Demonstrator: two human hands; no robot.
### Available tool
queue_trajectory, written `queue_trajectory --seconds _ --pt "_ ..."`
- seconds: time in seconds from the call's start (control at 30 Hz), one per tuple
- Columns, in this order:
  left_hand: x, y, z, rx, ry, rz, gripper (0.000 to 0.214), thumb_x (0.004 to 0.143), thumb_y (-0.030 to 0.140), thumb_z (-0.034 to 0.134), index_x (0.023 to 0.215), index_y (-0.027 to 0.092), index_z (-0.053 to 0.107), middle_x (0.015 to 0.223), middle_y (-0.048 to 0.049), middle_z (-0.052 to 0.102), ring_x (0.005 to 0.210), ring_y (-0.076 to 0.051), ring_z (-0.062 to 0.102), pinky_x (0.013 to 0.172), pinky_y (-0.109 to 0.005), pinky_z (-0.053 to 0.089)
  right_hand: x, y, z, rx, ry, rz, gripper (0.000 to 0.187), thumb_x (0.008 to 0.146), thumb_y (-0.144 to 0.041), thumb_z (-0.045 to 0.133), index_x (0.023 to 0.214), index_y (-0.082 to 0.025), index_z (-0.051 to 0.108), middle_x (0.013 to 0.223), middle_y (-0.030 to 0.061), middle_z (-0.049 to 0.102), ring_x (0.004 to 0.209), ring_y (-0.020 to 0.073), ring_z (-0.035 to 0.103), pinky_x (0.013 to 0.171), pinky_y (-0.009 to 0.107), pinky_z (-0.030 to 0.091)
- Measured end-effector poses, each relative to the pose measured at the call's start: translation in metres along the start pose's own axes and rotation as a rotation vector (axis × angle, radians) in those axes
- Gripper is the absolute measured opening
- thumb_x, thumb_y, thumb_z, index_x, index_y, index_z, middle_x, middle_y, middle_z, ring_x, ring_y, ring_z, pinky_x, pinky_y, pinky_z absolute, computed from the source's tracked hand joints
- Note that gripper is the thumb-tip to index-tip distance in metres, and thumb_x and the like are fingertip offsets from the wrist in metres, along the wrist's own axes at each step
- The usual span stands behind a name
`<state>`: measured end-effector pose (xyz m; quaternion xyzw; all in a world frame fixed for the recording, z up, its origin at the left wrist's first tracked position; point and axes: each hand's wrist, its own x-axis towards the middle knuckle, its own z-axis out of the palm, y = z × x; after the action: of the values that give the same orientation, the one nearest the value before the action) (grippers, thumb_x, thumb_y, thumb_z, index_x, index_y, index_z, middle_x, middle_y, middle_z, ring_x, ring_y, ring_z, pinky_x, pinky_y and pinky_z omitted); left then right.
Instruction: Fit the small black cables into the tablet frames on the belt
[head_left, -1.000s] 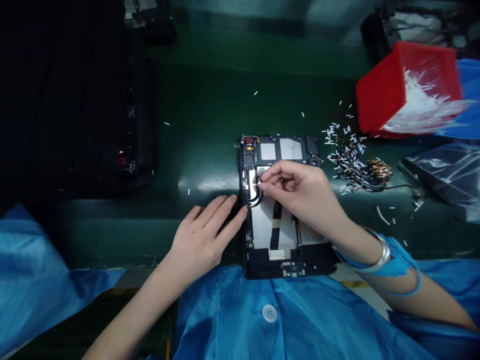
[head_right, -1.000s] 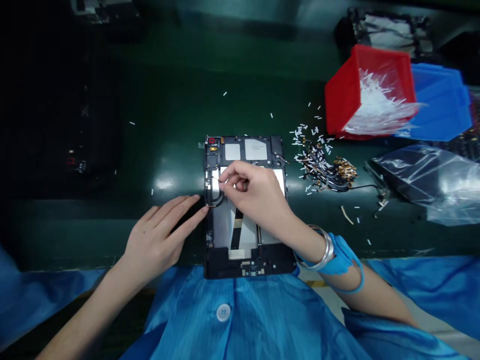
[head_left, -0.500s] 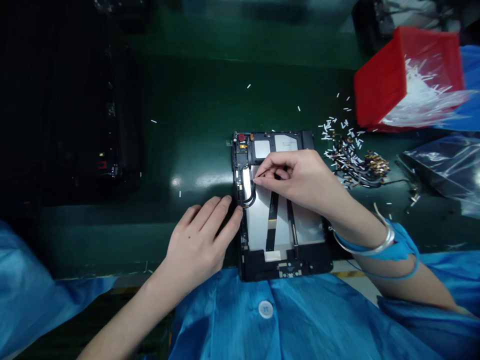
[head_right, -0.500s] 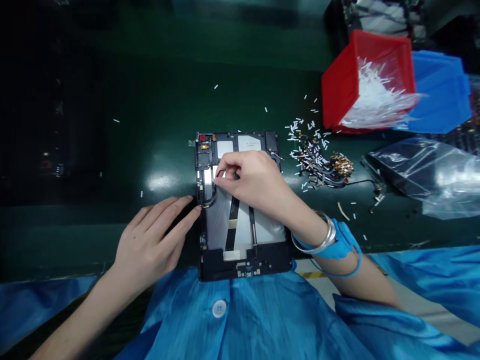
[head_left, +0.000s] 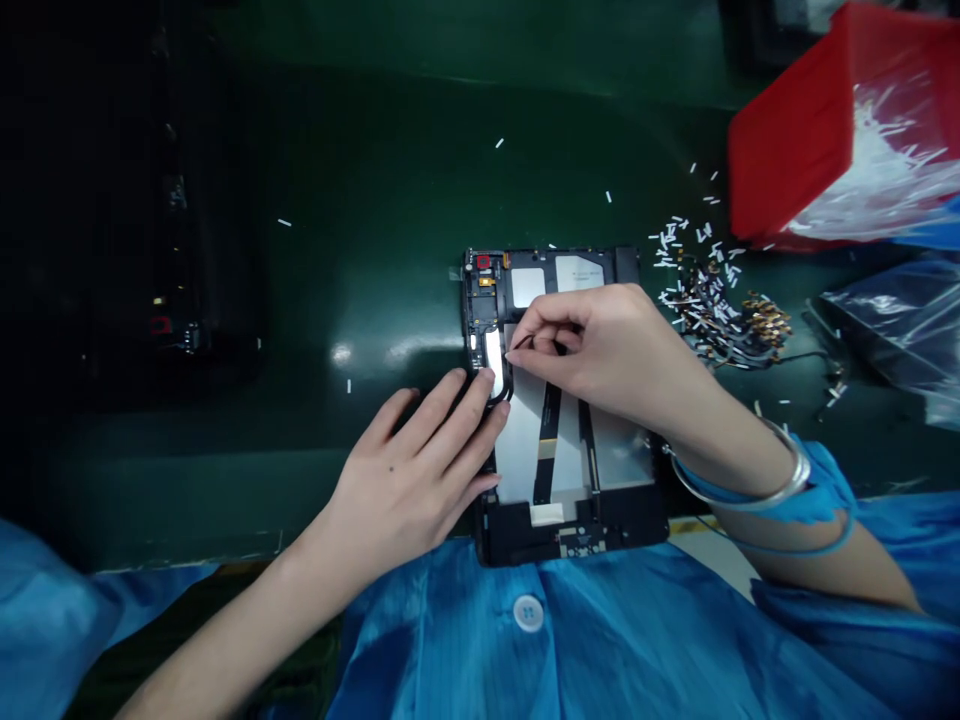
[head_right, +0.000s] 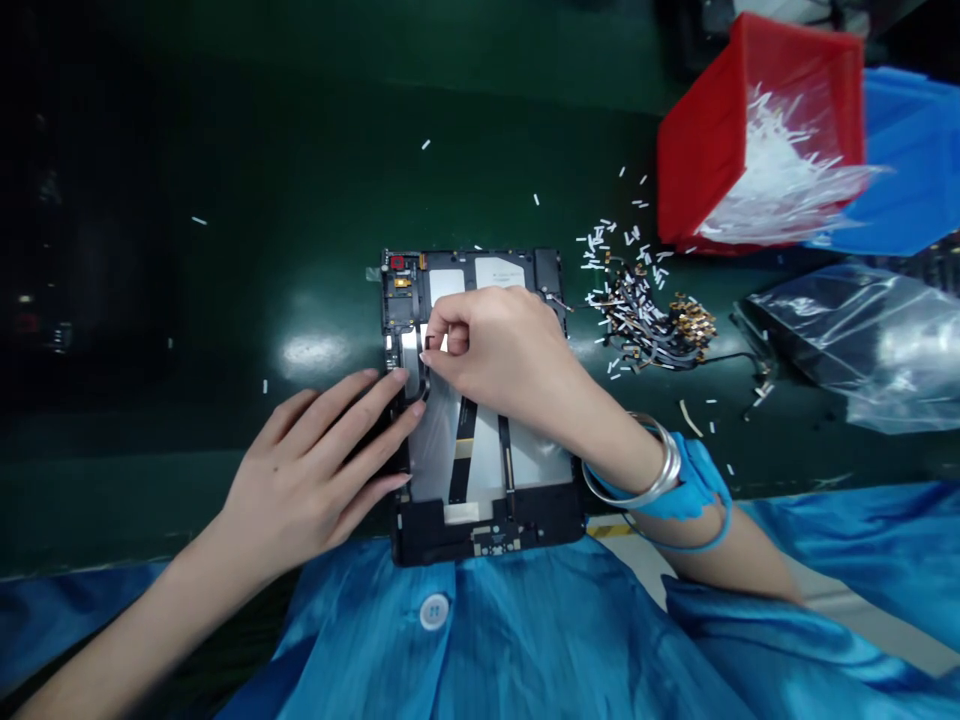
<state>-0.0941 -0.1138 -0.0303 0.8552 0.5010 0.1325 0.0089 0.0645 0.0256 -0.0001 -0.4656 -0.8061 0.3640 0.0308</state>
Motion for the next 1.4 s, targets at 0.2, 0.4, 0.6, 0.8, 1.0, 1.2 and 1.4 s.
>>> queue_trajectory --seconds 0.2,0.4,0.6,0.8,1.0,1.2,1.4 --pt "0.004 -0.007 -0.003 -0.135 -0.009 0.081 0.041 0.097 0.025 0.043 0.133 0.006 0.051 0.141 -0.0135 0.05 0.135 -0.03 0.042 0.105 -0.045 0.041 0.0 0.002 0.002 0.014 0.017 -0.059 0.012 0.071 -0.011 0.065 0.064 -0.021 0.064 0.055 -0.0021 0.056 0.055 0.012 0.047 0.054 0.028 0.032" --pt "0.007 -0.014 -0.006 -0.118 -0.042 0.154 0.035 0.097 0.021 0.043 0.127 0.009 0.057 0.137 -0.0125 0.053 0.132 -0.028 0.046 0.104 -0.046 0.045 0.0 0.004 0.003 0.035 0.032 -0.09 0.013 0.072 -0.012 0.066 0.063 -0.022 0.063 0.055 -0.0022 0.056 0.054 0.0118 0.048 0.052 0.028 0.033" --pt "0.013 -0.017 -0.008 -0.123 -0.021 0.196 0.033 0.096 0.017 0.044 0.122 0.005 0.06 0.131 -0.0147 0.058 0.125 -0.03 0.054 0.1 -0.047 0.048 0.003 0.005 0.002 0.121 0.053 -0.03 0.015 0.074 -0.01 0.061 0.065 -0.021 0.063 0.054 -0.0024 0.057 0.054 0.0126 0.052 0.054 0.029 0.037" --pt "0.014 -0.016 -0.009 -0.217 -0.033 0.144 0.033 0.096 0.018 0.044 0.124 0.009 0.059 0.131 -0.0141 0.059 0.126 -0.029 0.052 0.103 -0.047 0.045 0.005 0.004 0.003 0.117 0.063 -0.015 0.015 0.072 -0.009 0.062 0.063 -0.021 0.061 0.053 -0.002 0.056 0.055 0.0132 0.051 0.056 0.03 0.038" --pt "0.013 -0.017 -0.008 -0.156 -0.017 0.169 0.035 0.096 0.019 0.045 0.125 0.005 0.057 0.131 -0.0146 0.059 0.125 -0.03 0.053 0.101 -0.047 0.046 0.004 0.004 0.003 0.08 0.08 -0.02 0.015 0.072 -0.01 0.063 0.062 -0.021 0.061 0.054 -0.0021 0.056 0.055 0.0129 0.051 0.056 0.029 0.038" --pt "0.02 -0.014 -0.007 -0.088 -0.018 0.162 0.035 0.096 0.022 0.044 0.124 0.004 0.059 0.129 -0.0155 0.061 0.122 -0.03 0.055 0.098 -0.046 0.047 0.006 0.002 0.006 0.034 0.126 -0.01 0.011 0.073 -0.013 0.063 0.066 -0.02 0.061 0.055 -0.0037 0.056 0.055 0.0121 0.051 0.056 0.027 0.037" --pt "0.035 -0.014 -0.005 0.026 0.002 0.048 0.038 0.096 0.023 0.043 0.127 0.004 0.055 0.132 -0.0156 0.058 0.123 -0.031 0.054 0.097 -0.045 0.046 -0.03 0.008 -0.007 -0.135 0.4 -0.074 0.006 0.083 -0.026 0.062 0.083 -0.019 0.063 0.054 -0.0048 0.055 0.05 0.0104 0.05 0.054 0.024 0.034"
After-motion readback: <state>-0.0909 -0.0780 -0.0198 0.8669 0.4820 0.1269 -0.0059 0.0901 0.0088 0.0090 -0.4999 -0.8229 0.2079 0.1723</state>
